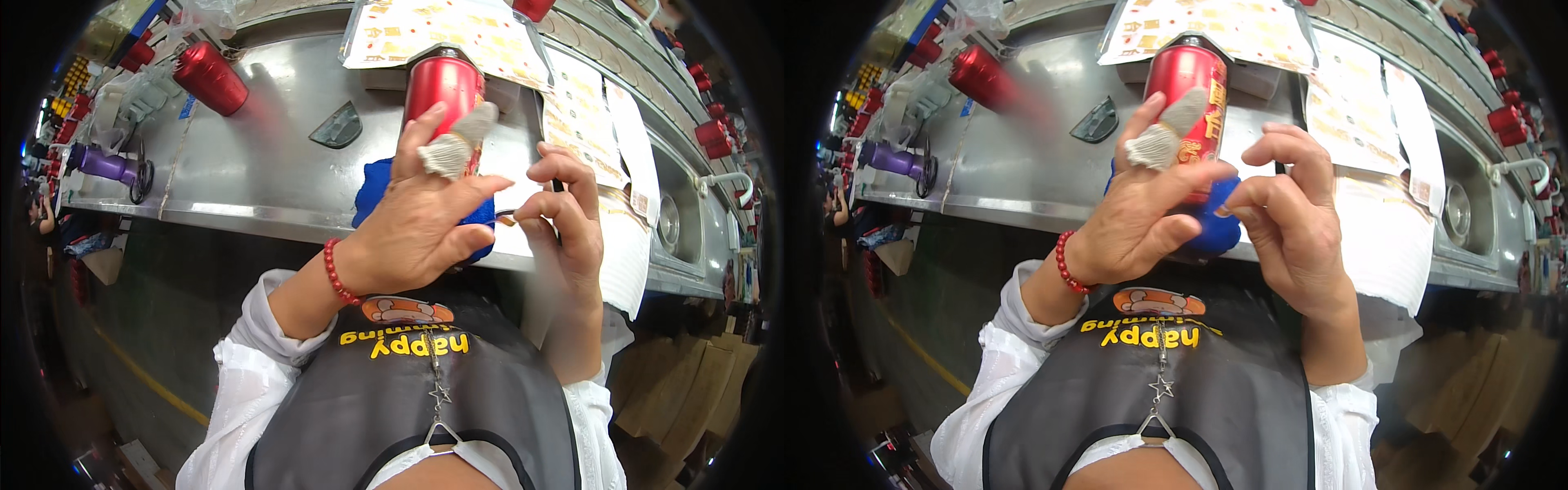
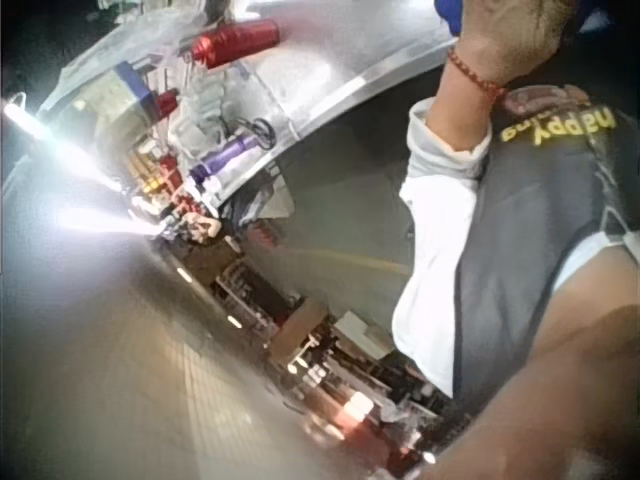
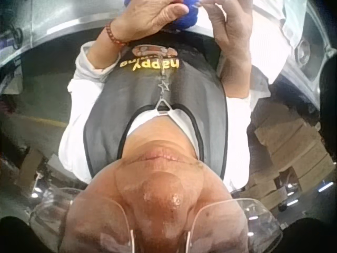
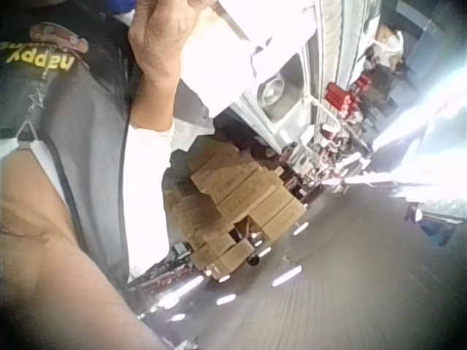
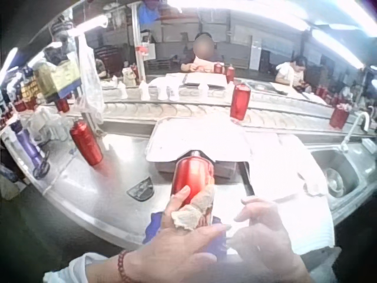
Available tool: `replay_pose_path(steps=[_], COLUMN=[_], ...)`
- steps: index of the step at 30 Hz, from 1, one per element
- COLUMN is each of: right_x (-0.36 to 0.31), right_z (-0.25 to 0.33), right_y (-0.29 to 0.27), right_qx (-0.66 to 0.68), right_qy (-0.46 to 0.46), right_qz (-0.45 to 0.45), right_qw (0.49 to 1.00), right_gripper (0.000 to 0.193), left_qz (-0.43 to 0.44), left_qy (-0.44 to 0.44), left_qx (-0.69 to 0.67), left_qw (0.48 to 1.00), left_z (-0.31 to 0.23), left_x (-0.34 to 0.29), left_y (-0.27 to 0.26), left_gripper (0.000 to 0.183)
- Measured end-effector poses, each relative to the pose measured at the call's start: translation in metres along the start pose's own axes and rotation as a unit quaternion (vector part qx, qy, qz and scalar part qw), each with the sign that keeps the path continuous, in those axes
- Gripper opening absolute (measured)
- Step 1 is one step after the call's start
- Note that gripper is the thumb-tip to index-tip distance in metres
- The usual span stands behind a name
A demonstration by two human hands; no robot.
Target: The person applies gold decorative stickers to red cylindrical bottles. They peel each sticker from a sheet, align it on the bottle, and smooth it down with a green squeegee. The person repeats this process on multiple bottles, rotating them to ensure the sticker adheres evenly.
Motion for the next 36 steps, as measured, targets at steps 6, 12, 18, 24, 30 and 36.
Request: replay_pose_path(steps=[6, 12, 18, 24, 30, 36], right_x=[-0.011, -0.028, -0.018, -0.021, -0.015, -0.019], right_z=[-0.004, -0.019, -0.006, -0.012, -0.016, -0.024], right_y=[0.001, 0.012, 0.029, 0.042, 0.049, 0.054], right_qx=[-0.010, 0.013, 0.085, 0.126, 0.076, 0.031], right_qy=[0.015, 0.106, 0.112, 0.134, 0.155, 0.164], right_qz=[0.019, 0.056, 0.090, 0.080, 0.062, 0.065], right_qw=[1.000, 0.993, 0.986, 0.980, 0.983, 0.984], right_gripper=[0.010, 0.009, 0.023, 0.025, 0.013, 0.020], left_qz=[0.037, -0.032, -0.017, -0.013, -0.126, -0.151], left_qy=[-0.038, -0.055, -0.085, -0.127, -0.175, -0.199], left_qx=[-0.030, -0.029, 0.042, -0.020, -0.021, -0.046], left_qw=[0.998, 0.998, 0.995, 0.992, 0.976, 0.967], left_z=[0.003, 0.005, -0.006, 0.017, 0.043, 0.057], left_x=[-0.005, -0.013, -0.023, -0.038, -0.050, -0.051], left_y=[0.003, -0.006, -0.006, -0.016, -0.023, -0.019], left_gripper=[0.020, 0.008, 0.008, 0.009, 0.011, 0.012])
Point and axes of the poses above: each hand's wrist, its own x-axis towards the middle knuckle, its own y-axis out of the palm, z = x × y, the point moved 8 cm from there along x, towards the middle knuckle, and after that the axes turned 12 degrees about -y, right-handed, at the moved point
